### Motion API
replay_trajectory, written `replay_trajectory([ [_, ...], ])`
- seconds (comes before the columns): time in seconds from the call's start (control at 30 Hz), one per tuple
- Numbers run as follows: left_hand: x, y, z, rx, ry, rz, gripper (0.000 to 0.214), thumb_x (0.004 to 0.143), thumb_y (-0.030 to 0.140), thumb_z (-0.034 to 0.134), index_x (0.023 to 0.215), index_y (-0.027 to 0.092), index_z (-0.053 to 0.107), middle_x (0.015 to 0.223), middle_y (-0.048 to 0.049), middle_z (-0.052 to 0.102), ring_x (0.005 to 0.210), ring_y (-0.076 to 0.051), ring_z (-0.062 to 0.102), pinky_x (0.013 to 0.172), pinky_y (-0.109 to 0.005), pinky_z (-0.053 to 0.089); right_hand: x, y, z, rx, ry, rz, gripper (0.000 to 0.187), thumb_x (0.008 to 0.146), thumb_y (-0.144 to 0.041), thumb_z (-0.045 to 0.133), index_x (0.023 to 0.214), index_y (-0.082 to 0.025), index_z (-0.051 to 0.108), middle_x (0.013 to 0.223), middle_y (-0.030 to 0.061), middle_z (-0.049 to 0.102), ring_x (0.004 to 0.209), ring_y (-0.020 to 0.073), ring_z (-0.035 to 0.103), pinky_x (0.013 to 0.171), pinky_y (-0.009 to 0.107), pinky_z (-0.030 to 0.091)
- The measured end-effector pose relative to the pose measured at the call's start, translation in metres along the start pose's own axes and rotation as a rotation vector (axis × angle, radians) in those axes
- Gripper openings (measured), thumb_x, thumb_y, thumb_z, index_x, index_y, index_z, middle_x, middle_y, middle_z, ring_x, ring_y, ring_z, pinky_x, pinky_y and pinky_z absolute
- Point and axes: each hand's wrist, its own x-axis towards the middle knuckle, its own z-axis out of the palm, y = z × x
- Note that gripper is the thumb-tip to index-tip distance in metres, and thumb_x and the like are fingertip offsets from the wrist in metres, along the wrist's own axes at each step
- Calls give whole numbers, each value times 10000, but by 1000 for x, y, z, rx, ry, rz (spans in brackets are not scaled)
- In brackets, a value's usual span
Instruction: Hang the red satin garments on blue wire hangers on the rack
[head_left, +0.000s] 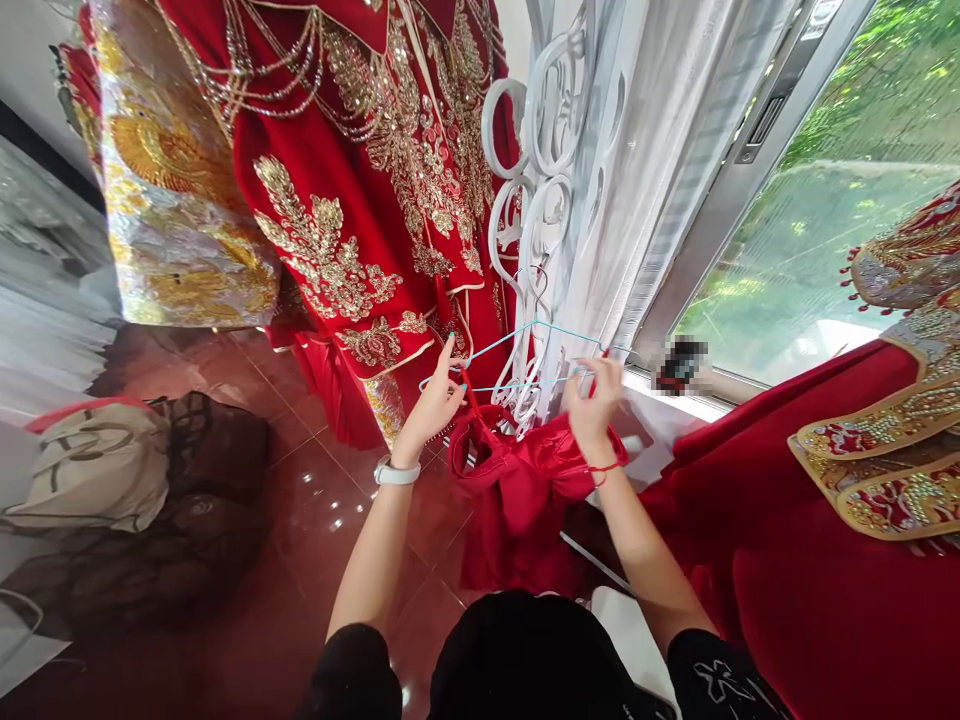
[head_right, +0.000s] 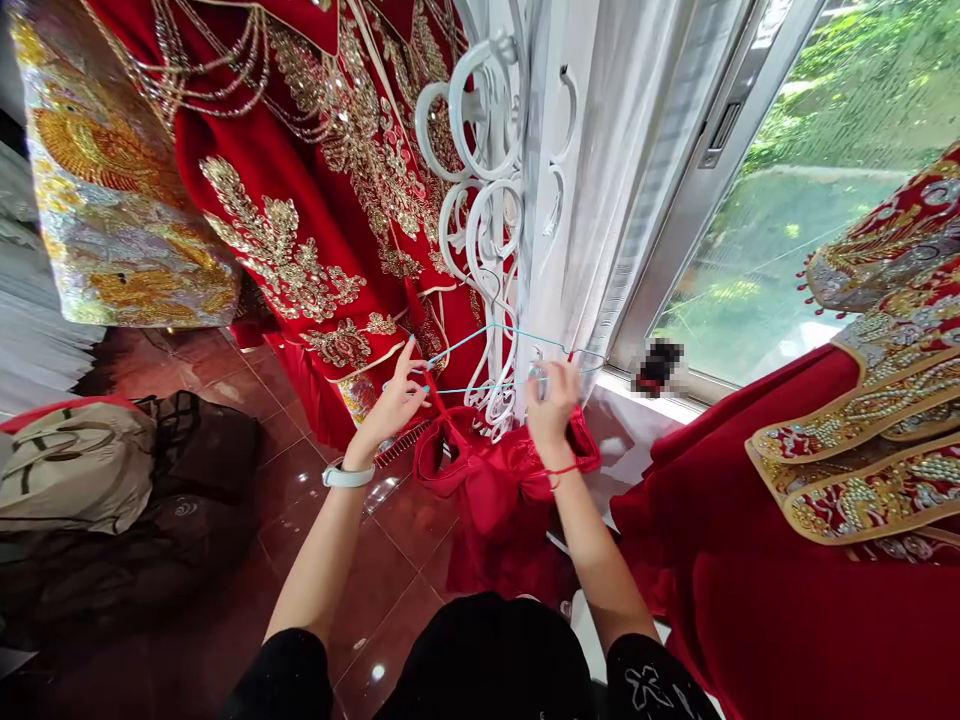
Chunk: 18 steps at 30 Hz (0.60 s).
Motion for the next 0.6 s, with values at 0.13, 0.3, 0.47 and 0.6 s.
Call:
replay_trajectory([
  [0.13,-54,-6,24,78,197,123,716,971,234,495,1617,323,199,1700,-167,173,1242,-216,609,1016,-412,567,-29,-51,57,209,-551,-65,391,958,-253,558,1339,-261,649,1202,81,719,1172,254,606,1183,523,310],
  [0.3,-131,-24,36,379,-165,29,240,961,233,503,1127,233,676,1189,-85,713,1320,-281,573,1233,-664,257,-40,-58,93,180,-794,29,191,986,-305,612,1051,-305,791,1079,35,791,1103,239,649,1240,617,119],
  [0.47,-135,-28,5,473,-220,30,74,850,229,612,779,210,620,929,-46,716,1007,-240,661,1145,-576,401,-44,-53,89,155,-751,66,165,971,-348,650,998,-309,809,1041,35,798,1087,246,650,1236,613,131],
  [0.6,-108,-20,-8,496,173,-12,32,828,188,608,820,207,633,967,-71,680,912,-222,632,870,-373,527,-48,-56,85,133,-735,56,167,972,-336,650,1023,-312,808,1030,32,801,1089,253,640,1229,603,140],
])
